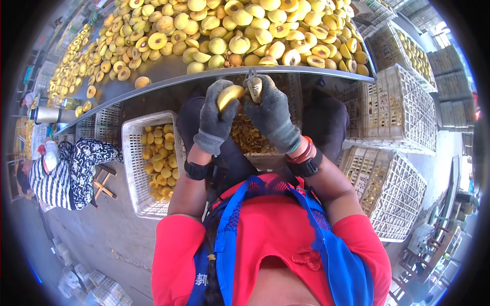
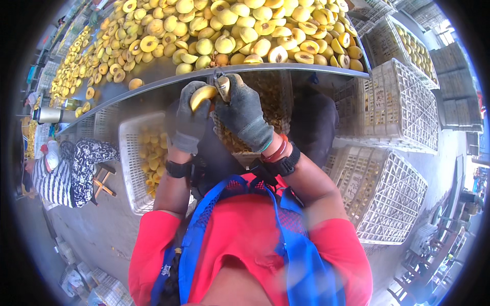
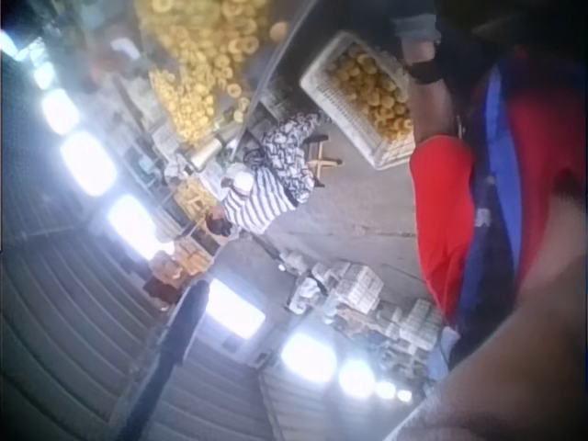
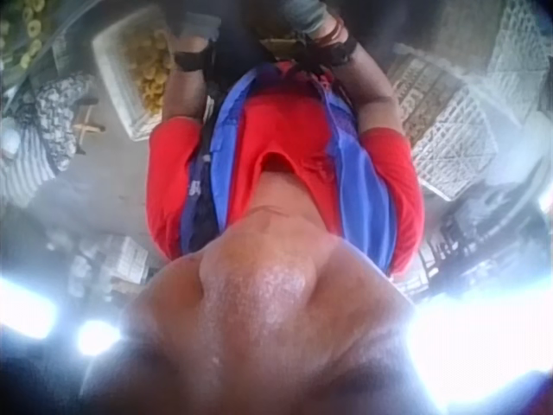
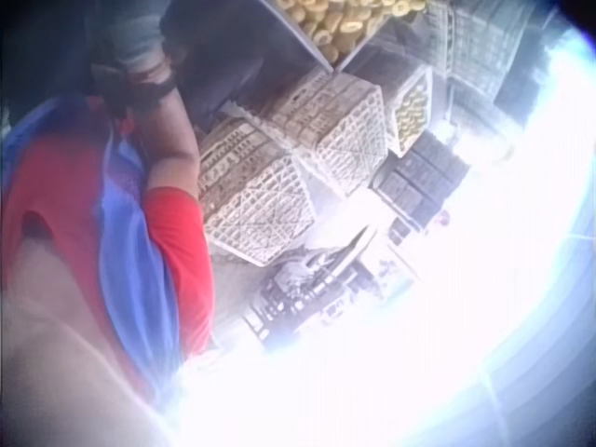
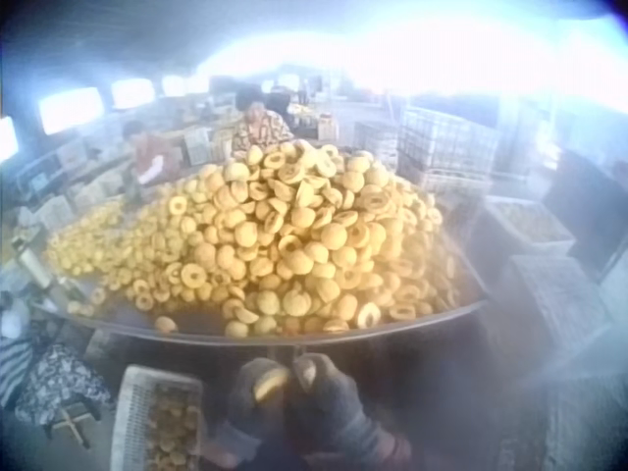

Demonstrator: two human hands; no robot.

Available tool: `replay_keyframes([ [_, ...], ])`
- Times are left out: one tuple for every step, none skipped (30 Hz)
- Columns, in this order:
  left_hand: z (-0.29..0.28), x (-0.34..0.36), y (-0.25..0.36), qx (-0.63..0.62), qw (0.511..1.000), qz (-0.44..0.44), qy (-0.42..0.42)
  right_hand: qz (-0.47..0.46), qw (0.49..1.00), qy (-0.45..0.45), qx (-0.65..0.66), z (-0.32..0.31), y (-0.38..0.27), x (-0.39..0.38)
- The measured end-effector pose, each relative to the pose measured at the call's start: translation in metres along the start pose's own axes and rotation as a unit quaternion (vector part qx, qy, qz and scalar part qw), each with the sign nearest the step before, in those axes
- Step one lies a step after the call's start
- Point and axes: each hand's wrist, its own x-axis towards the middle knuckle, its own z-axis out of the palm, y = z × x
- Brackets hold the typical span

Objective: The person picks up a peach from a pile, removes the pit using a tool, and drops the peach into a basket. This process is repeated for several peaches before the person pulls more peaches closer to the workspace.

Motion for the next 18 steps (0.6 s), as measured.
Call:
replay_keyframes([
  [0.003, -0.001, 0.002, 0.001, 1.000, 0.000, 0.000, 0.000, 1.000, 0.000, 0.001, -0.001, -0.002, -0.002],
  [0.007, -0.002, 0.006, -0.040, 0.999, -0.019, 0.030, -0.007, 1.000, -0.003, 0.000, -0.002, -0.005, -0.003],
  [0.009, -0.003, 0.008, -0.081, 0.994, -0.038, 0.060, -0.013, 1.000, -0.006, -0.001, -0.002, -0.009, -0.005],
  [0.011, 0.000, 0.005, -0.040, 0.995, -0.027, 0.086, -0.015, 1.000, -0.007, 0.001, -0.002, -0.013, -0.008],
  [0.008, -0.001, 0.005, -0.038, 0.995, -0.026, 0.088, -0.046, 0.999, 0.011, 0.021, -0.002, -0.018, -0.015],
  [0.003, -0.001, 0.004, -0.115, 0.983, -0.116, 0.083, -0.077, 0.996, 0.029, 0.041, -0.001, -0.022, -0.018],
  [0.000, -0.002, 0.005, -0.193, 0.957, -0.204, 0.075, -0.077, 0.996, 0.029, 0.042, -0.002, -0.020, -0.019],
  [0.001, -0.004, 0.006, -0.177, 0.972, -0.126, 0.090, -0.082, 0.996, 0.008, 0.037, -0.002, -0.017, -0.021],
  [-0.001, -0.004, 0.007, -0.176, 0.972, -0.126, 0.091, -0.087, 0.996, -0.013, 0.032, -0.004, -0.013, -0.021],
  [-0.005, -0.001, 0.012, -0.236, 0.954, -0.159, 0.091, -0.020, 0.993, -0.117, 0.024, -0.007, -0.008, -0.019],
  [-0.007, 0.000, 0.015, -0.295, 0.932, -0.191, 0.090, -0.020, 0.993, -0.118, 0.025, -0.005, -0.005, -0.022],
  [-0.005, -0.002, 0.012, -0.284, 0.936, -0.184, 0.095, -0.004, 0.991, -0.133, 0.000, -0.002, -0.001, -0.026],
  [-0.005, -0.002, 0.013, -0.284, 0.936, -0.185, 0.095, 0.013, 0.988, -0.149, -0.024, -0.001, 0.000, -0.028],
  [-0.005, -0.002, 0.014, -0.272, 0.943, -0.168, 0.094, 0.015, 0.990, -0.139, 0.007, 0.001, 0.000, -0.029],
  [-0.005, -0.002, 0.015, -0.261, 0.949, -0.151, 0.092, 0.016, 0.990, -0.139, 0.008, 0.001, 0.001, -0.029],
  [-0.004, -0.001, 0.018, -0.260, 0.949, -0.152, 0.092, 0.012, 0.990, -0.137, 0.021, 0.002, 0.003, -0.029],
  [-0.003, -0.001, 0.023, -0.221, 0.960, -0.143, 0.097, 0.009, 0.990, -0.134, 0.033, 0.003, 0.004, -0.029],
  [-0.002, -0.001, 0.026, -0.181, 0.969, -0.132, 0.102, 0.010, 0.990, -0.134, 0.034, 0.003, 0.004, -0.029],
])
